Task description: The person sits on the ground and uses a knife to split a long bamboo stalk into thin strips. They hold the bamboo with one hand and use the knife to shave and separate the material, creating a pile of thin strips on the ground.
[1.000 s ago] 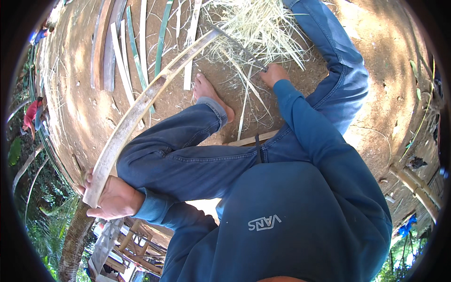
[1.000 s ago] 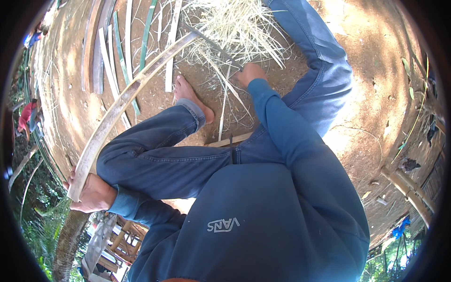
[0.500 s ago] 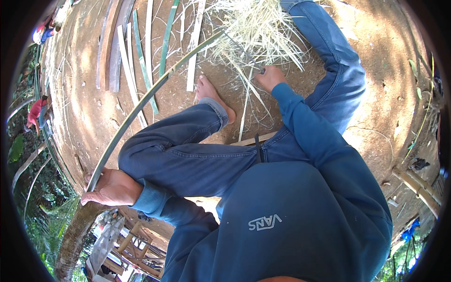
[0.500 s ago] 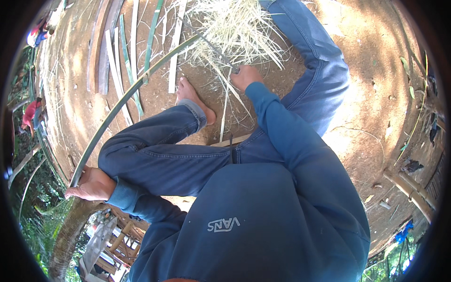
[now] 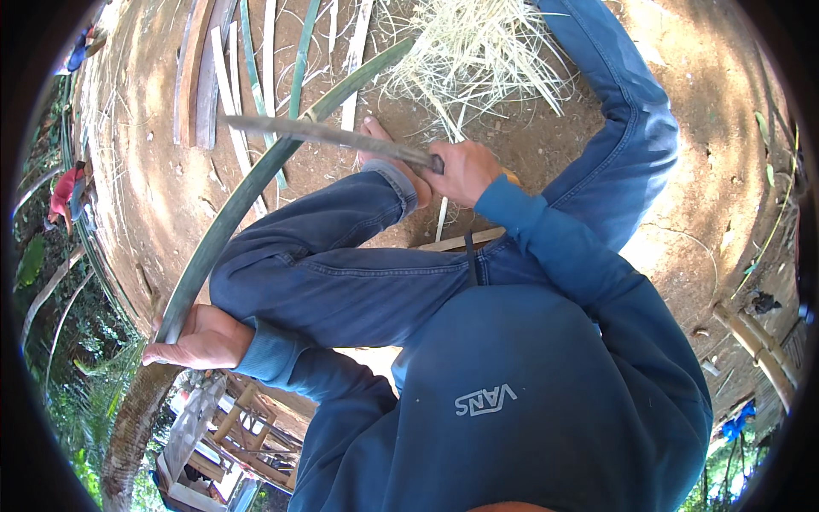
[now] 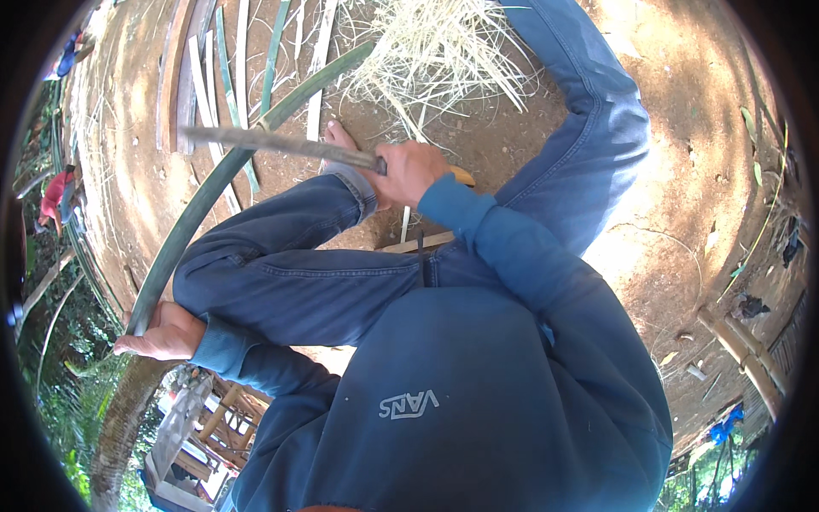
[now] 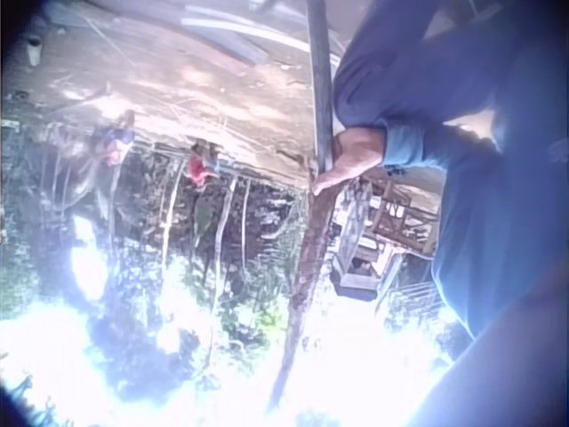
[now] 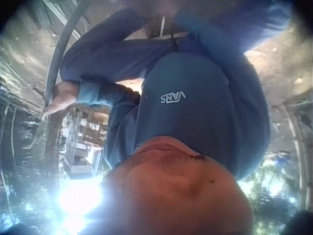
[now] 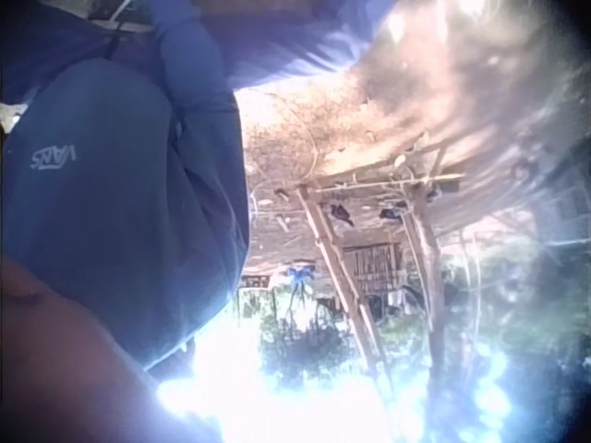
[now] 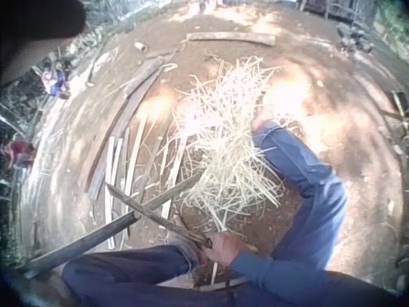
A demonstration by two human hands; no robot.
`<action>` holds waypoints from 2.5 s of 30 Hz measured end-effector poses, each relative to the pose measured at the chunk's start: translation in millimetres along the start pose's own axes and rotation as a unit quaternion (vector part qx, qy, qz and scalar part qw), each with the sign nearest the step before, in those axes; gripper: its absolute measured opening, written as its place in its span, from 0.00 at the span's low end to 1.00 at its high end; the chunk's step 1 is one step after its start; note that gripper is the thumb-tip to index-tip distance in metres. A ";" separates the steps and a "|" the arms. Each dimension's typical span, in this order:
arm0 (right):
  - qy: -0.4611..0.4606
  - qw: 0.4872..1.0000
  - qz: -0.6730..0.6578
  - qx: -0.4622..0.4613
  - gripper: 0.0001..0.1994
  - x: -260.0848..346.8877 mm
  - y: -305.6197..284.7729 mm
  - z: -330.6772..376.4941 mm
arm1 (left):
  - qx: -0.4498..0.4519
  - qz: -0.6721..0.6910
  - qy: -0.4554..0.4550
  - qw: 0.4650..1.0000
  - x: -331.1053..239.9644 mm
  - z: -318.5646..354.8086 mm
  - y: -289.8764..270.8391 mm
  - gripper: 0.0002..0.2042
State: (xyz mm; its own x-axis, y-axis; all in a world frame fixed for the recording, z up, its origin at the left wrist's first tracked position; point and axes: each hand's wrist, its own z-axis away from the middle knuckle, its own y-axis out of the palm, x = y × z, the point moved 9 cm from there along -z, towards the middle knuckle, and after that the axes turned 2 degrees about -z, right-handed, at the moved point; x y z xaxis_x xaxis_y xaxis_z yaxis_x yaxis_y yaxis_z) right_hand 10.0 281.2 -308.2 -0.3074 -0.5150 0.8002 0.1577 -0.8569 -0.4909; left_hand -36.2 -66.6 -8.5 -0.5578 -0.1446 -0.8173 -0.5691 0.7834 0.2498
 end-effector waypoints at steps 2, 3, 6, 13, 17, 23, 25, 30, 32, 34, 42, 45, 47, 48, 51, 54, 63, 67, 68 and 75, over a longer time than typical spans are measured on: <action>-0.016 0.999 0.001 -0.049 0.10 -14.9 -4.1 -8.4 | 0.006 0.008 -0.015 1.000 1.9 -4.7 -2.8 0.20; -0.023 0.997 0.001 -0.075 0.10 -22.9 -6.2 -9.5 | 0.009 0.013 -0.023 1.000 3.4 -6.4 -3.1 0.18; -0.032 0.998 0.023 -0.045 0.10 -19.8 -9.2 -5.0 | 0.008 0.018 -0.021 1.000 1.1 -4.8 -1.9 0.17; -0.021 0.999 -0.008 -0.042 0.10 -19.4 -4.3 -7.5 | -0.030 -0.020 -0.003 0.999 -1.4 0.2 4.1 0.15; -0.011 1.000 0.003 -0.007 0.10 0.6 -0.7 -3.1 | -0.005 -0.040 0.008 0.999 -2.5 -2.4 3.0 0.14; -0.038 0.999 -0.008 -0.007 0.10 13.2 -2.3 -4.3 | -0.023 -0.043 0.029 0.998 -4.9 -1.9 1.3 0.17; -0.034 0.999 -0.001 -0.009 0.10 14.5 -3.2 -4.6 | -0.030 -0.048 0.033 0.998 -5.7 0.4 3.4 0.14; -0.024 0.999 -0.008 -0.025 0.11 3.8 -4.4 -10.6 | -0.016 -0.036 0.021 0.999 -3.7 -2.8 2.5 0.13; -0.030 0.999 0.005 -0.011 0.11 10.4 -6.9 -4.3 | -0.009 -0.039 0.026 0.999 -5.9 0.9 5.0 0.13; -0.020 1.000 0.003 -0.014 0.11 6.6 -9.1 -5.0 | -0.008 -0.039 0.026 0.999 -5.6 1.3 4.9 0.13; -0.027 0.999 0.018 -0.017 0.09 -5.7 -11.4 -7.7 | -0.018 -0.041 0.035 0.998 -7.1 1.7 3.2 0.15; 0.020 0.999 -0.003 -0.031 0.09 -24.8 -16.5 -18.0 | -0.023 -0.023 0.040 0.999 -5.8 -4.4 -0.6 0.25; -0.003 1.000 -0.006 -0.020 0.09 -16.1 -18.7 -11.3 | -0.005 -0.018 0.047 0.999 -5.3 -6.7 -4.8 0.26; -0.015 1.000 -0.008 -0.014 0.09 -12.8 -18.7 -8.5 | 0.005 -0.016 0.050 0.999 -5.9 -7.9 -5.8 0.27; 0.003 1.000 0.015 -0.024 0.09 -23.1 -15.2 -13.1 | -0.004 0.005 0.024 1.000 -3.0 -9.7 -6.2 0.29; 0.044 0.999 -0.004 -0.021 0.09 -38.4 -19.3 -22.7 | -0.015 -0.007 0.041 0.999 -7.4 -4.2 6.3 0.20; 0.072 0.996 0.033 -0.034 0.11 -66.2 -23.8 -33.8 | -0.015 0.009 0.041 0.999 -4.9 -8.9 1.5 0.30; 0.078 0.995 0.059 -0.011 0.12 -69.0 -24.6 -29.8 | -0.036 -0.022 0.056 0.998 -12.1 5.1 10.6 0.12; 0.101 0.993 0.057 -0.011 0.13 -82.9 -21.4 -34.9 | -0.037 -0.023 0.051 0.998 -11.2 4.0 11.7 0.12; 0.128 0.989 0.052 0.047 0.15 -79.8 -26.1 -27.1 | -0.001 -0.048 0.051 0.998 -11.9 -0.9 7.2 0.12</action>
State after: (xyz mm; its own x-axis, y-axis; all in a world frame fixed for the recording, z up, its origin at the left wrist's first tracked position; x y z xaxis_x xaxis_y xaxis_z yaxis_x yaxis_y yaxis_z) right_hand 5.0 345.4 -368.6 -0.5104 -0.5880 0.6275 0.2832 -0.8039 -0.5230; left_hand -34.3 -59.8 3.4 -0.5590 -0.2807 -0.7802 -0.6241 0.7620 0.1730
